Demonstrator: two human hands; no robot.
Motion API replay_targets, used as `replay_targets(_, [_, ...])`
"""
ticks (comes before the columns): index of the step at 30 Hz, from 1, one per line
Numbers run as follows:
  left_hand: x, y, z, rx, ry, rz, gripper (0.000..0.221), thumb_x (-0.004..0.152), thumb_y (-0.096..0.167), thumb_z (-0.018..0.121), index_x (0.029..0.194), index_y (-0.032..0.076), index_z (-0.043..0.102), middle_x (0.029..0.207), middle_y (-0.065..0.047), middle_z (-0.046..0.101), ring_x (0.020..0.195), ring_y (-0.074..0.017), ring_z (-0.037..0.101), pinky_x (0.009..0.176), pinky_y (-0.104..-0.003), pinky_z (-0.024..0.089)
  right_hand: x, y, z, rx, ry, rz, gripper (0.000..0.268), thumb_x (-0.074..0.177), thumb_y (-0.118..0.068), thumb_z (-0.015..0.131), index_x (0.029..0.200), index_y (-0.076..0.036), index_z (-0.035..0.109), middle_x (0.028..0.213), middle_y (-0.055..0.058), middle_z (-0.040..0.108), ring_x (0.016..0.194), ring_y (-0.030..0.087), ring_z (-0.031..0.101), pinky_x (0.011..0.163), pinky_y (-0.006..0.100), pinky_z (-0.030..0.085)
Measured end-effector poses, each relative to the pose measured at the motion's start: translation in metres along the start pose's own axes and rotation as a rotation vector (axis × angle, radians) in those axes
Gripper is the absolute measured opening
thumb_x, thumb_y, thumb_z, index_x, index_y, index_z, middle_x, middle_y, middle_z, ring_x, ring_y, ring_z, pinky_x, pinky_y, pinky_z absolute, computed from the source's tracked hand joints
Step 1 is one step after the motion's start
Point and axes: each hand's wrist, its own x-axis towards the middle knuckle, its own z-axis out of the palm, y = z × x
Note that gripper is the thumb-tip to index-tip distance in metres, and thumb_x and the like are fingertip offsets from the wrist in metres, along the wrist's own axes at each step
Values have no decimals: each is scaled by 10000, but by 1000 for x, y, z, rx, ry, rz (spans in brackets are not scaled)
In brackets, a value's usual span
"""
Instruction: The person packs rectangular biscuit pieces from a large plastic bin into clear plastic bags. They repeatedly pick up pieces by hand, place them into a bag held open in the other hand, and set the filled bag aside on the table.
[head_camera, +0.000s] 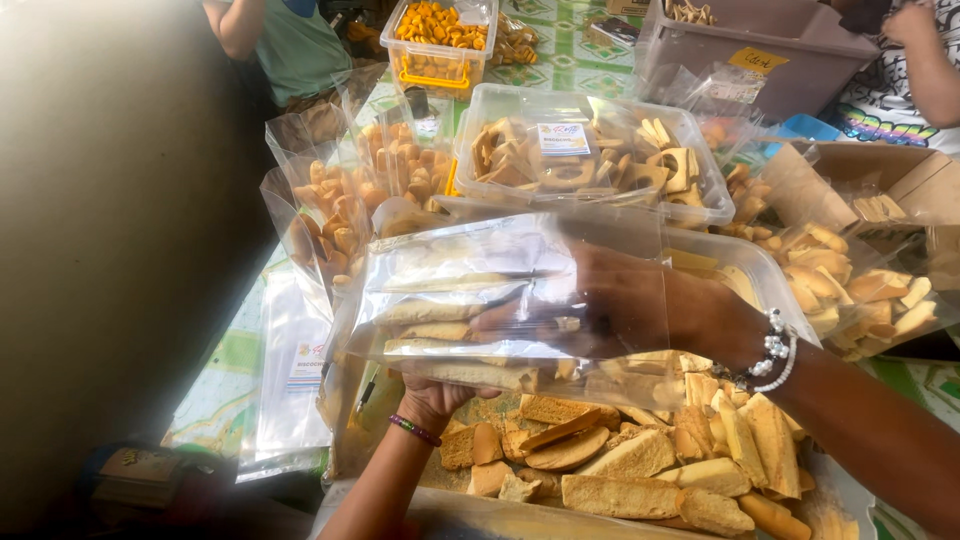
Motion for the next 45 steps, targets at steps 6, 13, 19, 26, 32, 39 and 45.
replay_targets(6, [-11,8,-29,-52,-37,-47,899,852,625,576,1442,10,290,1400,-341,408,1214,-529,498,876,-723,458,10,-14,-3,303,-272,156,556,881,-328,629,1401,-381,440,981,6,659,871,122,624,840,259,563])
replay_targets(13, [-12,23,-79,-1100,113,-584,821,994,620,418,1461,-54,377,1398,-390,383,1162,-497,530,924,-663,462,-27,-4,-24,-159,-542,489,290,931,-206,626,1206,-297,636,642,-58,555,762,166,533,686,282,475])
replay_targets(19, [-34,12,-32,28,151,-96,809,995,620,414,1459,-42,369,1405,-372,380,1180,-479,519,941,-649,458,-12,-38,-37,-34,162,-67,492,814,-119,643,1290,-69,526,1207,180,646,1149,276,600,939,364,550])
replay_targets(26, [-57,-4,-15,73,222,-136,796,998,621,410,1457,-28,361,1413,-352,376,1202,-458,507,962,-633,453,3,-72,-57,113,106,-35,207,937,-110,617,1132,-176,591,1049,5,602,1133,187,607,1118,423,439])
replay_targets(32, [-65,-9,-14,68,203,-73,785,999,621,406,1455,-16,353,1420,-335,372,1220,-440,497,979,-619,448,14,-71,-58,30,90,-62,178,935,-174,558,1109,-169,593,1108,55,601,1161,220,580,1092,386,413])
replay_targets(39, [-33,-2,-25,32,143,-51,772,1001,622,402,1452,-2,345,1429,-315,368,1241,-420,485,999,-602,443,56,-69,-45,-13,-17,-55,278,891,-157,523,1149,-89,601,1214,131,600,1160,280,566,960,396,468])
replay_targets(45, [-34,-2,-29,84,141,-65,761,1003,623,398,1451,10,338,1436,-297,365,1260,-402,475,1016,-588,439,64,-76,-45,0,-42,-91,216,909,-117,528,1097,-74,627,1141,161,606,1111,319,577,914,425,499])
